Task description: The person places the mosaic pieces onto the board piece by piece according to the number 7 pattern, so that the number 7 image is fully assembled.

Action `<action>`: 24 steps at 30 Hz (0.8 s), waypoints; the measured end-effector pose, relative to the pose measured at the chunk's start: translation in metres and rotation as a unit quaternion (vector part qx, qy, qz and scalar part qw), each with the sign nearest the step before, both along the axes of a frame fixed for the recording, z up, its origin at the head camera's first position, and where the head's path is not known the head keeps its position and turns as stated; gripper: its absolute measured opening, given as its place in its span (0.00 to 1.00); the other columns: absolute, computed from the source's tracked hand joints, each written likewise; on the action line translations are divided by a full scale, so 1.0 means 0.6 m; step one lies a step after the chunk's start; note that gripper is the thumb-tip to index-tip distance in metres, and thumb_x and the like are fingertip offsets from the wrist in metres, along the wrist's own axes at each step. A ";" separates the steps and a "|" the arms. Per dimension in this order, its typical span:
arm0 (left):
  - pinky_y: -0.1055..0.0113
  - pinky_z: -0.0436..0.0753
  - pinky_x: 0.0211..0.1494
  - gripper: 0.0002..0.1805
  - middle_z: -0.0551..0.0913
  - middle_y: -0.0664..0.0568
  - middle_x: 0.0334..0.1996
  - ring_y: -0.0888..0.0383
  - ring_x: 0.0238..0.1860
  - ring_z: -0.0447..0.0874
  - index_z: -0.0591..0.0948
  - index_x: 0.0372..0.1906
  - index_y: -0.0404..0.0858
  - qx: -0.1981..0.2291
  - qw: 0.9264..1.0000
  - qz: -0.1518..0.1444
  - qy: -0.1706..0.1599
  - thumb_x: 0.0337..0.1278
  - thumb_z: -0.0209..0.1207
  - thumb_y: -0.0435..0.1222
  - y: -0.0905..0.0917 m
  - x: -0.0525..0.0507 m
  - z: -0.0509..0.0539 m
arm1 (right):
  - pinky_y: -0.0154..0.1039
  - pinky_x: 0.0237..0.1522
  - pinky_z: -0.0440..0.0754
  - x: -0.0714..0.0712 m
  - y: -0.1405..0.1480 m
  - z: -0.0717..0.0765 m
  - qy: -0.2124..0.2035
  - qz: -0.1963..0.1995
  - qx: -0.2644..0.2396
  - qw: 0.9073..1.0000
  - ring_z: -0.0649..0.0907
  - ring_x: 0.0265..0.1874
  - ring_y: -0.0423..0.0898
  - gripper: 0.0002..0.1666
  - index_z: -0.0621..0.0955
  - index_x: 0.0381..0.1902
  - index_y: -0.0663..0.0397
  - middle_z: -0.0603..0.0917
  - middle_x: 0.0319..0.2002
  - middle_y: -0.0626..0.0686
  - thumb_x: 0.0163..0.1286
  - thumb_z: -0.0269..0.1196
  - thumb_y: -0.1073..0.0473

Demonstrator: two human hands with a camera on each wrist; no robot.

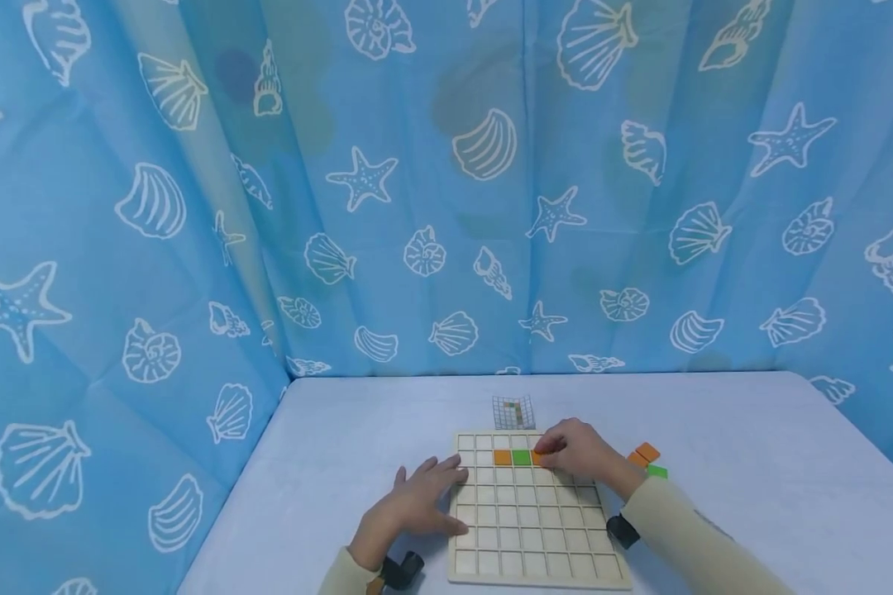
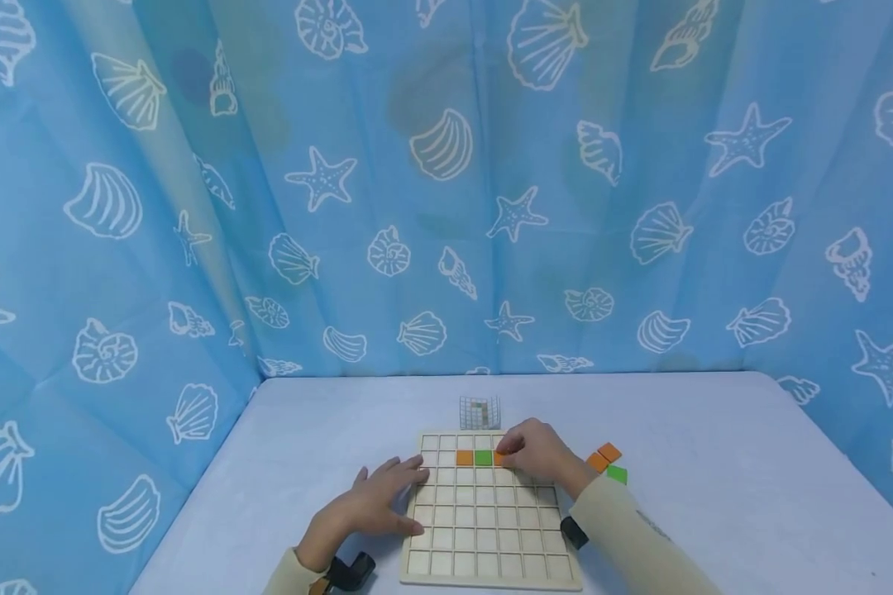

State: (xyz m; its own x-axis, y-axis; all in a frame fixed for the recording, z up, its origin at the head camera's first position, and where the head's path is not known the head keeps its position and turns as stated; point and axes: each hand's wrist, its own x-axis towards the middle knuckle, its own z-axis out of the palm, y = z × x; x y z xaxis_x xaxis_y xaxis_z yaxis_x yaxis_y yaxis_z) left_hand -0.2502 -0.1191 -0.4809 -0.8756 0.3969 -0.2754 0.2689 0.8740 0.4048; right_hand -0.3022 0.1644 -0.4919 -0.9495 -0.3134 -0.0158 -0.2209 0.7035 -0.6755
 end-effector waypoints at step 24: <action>0.27 0.46 0.74 0.43 0.61 0.56 0.77 0.44 0.78 0.53 0.71 0.70 0.53 -0.004 1.000 -0.001 -0.003 0.45 0.73 0.55 -0.002 -0.002 0.000 | 0.63 0.54 0.76 -0.006 -0.001 0.001 0.067 0.015 0.059 0.996 0.78 0.48 0.55 0.08 0.86 0.27 0.42 0.82 0.40 0.50 0.57 0.74 0.63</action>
State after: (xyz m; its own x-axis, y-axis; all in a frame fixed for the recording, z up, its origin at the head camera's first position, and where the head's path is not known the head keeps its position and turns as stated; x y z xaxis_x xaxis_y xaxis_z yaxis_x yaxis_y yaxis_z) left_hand -0.2511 -0.1204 -0.4808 -0.8725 0.3971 -0.2847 0.2687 0.8766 0.3992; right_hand -0.3056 0.1636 -0.4913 -0.9358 -0.3449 0.0731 -0.3260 0.7674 -0.5521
